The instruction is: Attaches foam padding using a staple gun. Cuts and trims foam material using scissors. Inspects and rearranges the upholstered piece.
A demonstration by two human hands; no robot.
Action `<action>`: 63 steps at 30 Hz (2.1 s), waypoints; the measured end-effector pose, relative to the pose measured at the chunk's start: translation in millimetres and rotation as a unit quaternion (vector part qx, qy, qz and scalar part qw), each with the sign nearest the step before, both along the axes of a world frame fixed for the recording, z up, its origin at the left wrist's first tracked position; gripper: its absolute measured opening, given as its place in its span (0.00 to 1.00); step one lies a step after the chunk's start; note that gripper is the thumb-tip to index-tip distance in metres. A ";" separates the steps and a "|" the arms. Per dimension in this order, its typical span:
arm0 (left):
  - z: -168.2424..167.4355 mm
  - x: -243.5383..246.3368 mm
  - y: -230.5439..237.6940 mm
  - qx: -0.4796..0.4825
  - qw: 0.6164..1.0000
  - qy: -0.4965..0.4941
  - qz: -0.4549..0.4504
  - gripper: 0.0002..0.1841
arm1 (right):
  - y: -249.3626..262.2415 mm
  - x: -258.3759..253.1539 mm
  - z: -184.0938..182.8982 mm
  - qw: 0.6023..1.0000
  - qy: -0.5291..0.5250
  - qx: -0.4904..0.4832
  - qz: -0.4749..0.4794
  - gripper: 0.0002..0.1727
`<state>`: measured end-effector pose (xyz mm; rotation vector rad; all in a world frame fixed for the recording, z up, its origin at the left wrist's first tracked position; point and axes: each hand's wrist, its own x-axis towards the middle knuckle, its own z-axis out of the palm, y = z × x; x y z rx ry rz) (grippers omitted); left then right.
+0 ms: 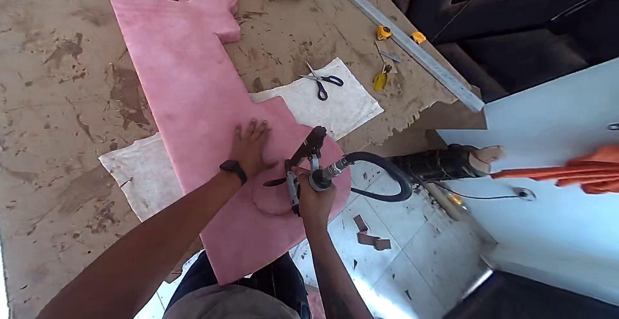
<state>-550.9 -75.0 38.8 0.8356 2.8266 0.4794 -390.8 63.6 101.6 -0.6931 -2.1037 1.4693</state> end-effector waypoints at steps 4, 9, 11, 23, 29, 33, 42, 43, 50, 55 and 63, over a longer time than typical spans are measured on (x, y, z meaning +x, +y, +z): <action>1.8 1.0 3.2 -0.004 1.000 -0.014 -0.006 0.54 | -16.6 -0.4 -4.4 0.999 0.003 0.015 -0.035 0.06; 2.4 -0.2 1.9 0.005 1.000 -0.007 -0.008 0.52 | -28.1 -5.0 -5.5 0.998 0.015 0.025 -0.062 0.04; -0.4 -0.2 1.8 0.005 1.000 -0.006 -0.012 0.52 | -30.8 -1.2 -9.0 0.997 0.015 0.025 -0.067 0.04; -4.8 -5.3 1.5 0.004 1.000 -0.012 -0.028 0.50 | -25.9 -7.0 -9.7 1.000 0.028 0.010 -0.006 0.06; -1.2 -5.8 -10.2 0.025 0.998 -0.028 -0.050 0.51 | -19.6 -1.8 -13.2 0.998 0.054 -0.021 0.014 0.08; 2.5 8.2 -34.0 0.033 0.999 -0.010 -0.025 0.49 | -14.4 -0.2 -8.9 0.997 0.035 -0.047 0.056 0.10; -5.6 14.4 -32.6 0.023 0.999 -0.006 -0.029 0.44 | -8.4 4.1 -9.0 0.990 0.031 -0.053 0.127 0.11; -4.4 12.1 -38.0 0.039 0.998 -0.019 -0.041 0.43 | -6.5 4.2 -7.5 0.988 0.030 -0.058 0.143 0.12; 4.2 -3.9 -75.1 0.242 0.958 -0.129 -0.083 0.24 | -0.9 3.2 -8.1 0.980 0.023 -0.057 0.189 0.09; 5.5 -5.8 -76.5 0.272 0.950 -0.128 -0.080 0.25 | 7.3 -2.3 -7.5 0.966 0.018 -0.063 0.248 0.11; 10.0 -8.8 -78.0 0.267 0.951 -0.125 -0.088 0.25 | 25.3 -13.9 -2.3 0.932 0.010 -0.041 0.360 0.12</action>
